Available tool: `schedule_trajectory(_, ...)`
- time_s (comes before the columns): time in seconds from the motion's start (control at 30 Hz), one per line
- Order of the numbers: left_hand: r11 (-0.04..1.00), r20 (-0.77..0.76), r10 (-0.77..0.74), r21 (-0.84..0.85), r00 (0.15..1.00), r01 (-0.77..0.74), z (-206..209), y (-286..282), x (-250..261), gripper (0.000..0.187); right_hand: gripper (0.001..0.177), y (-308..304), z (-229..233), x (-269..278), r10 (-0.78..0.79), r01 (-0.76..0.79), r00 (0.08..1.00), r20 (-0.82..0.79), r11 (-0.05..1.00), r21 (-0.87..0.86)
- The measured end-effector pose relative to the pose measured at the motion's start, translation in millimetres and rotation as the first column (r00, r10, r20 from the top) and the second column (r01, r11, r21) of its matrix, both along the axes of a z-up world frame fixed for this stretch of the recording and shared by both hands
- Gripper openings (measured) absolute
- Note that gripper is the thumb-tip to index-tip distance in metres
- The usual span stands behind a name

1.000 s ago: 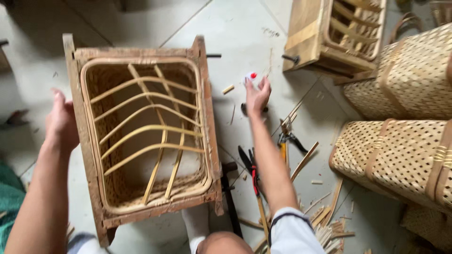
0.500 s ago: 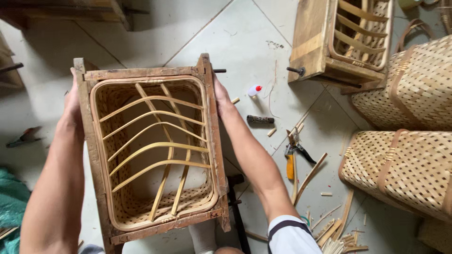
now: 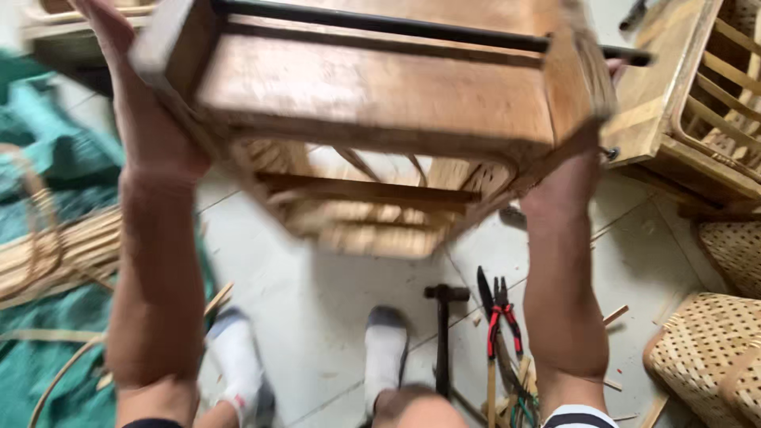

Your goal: The person is assembling a rectangular woven basket. They use a hammer to secure the frame, apply glue to the joints, and insert thin bamboo strips into the basket's structure.

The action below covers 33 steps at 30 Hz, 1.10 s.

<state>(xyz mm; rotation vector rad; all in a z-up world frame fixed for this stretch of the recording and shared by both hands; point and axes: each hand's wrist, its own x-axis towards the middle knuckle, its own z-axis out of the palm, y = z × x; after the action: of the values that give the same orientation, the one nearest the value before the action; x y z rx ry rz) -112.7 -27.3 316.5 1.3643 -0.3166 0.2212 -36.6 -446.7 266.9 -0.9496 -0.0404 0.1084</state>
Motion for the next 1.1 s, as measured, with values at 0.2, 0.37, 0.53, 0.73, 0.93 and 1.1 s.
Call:
schedule_trajectory(0.2, 0.928, -0.088, 0.367, 0.110, 0.926, -0.357, -39, -34, -115, 0.123, 0.054, -22, -53, -102, -0.007, 0.227, 0.937, 0.348, 0.770, -0.596)
schedule_trajectory(0.37, 0.850, -0.274, 0.474, -0.107, 0.837, -0.516, -180, -70, -193, 0.049, 0.019, -30, -100, -213, 0.019, 0.007, 0.999, 0.028, 0.692, -0.721)
schedule_trajectory(0.53, 0.626, -0.308, 0.778, 0.465, 0.548, -0.626, -285, -109, -264, 0.029, 0.036, -36, -223, -284, -0.047, -0.074, 0.941, -0.335, 0.938, -0.339)
schedule_trajectory(0.73, 0.680, -0.322, 0.721, 0.500, 0.613, -0.536, -360, -110, -306, 0.030, 0.033, -27, -304, -309, -0.043, -0.138, 0.897, -0.439, 0.917, -0.374)
schedule_trajectory(0.93, 0.687, -0.138, 0.665, 0.499, 0.734, -0.529, -377, -92, -292, 0.031, 0.031, -21, -305, -310, -0.005, -0.173, 0.975, -0.223, 0.614, -0.770)
schedule_trajectory(1.1, 0.683, -0.267, 0.680, 0.569, 0.683, -0.458, -371, -83, -271, 0.034, 0.030, -11, -323, -293, 0.061, -0.091, 0.996, -0.069, 0.773, -0.627)
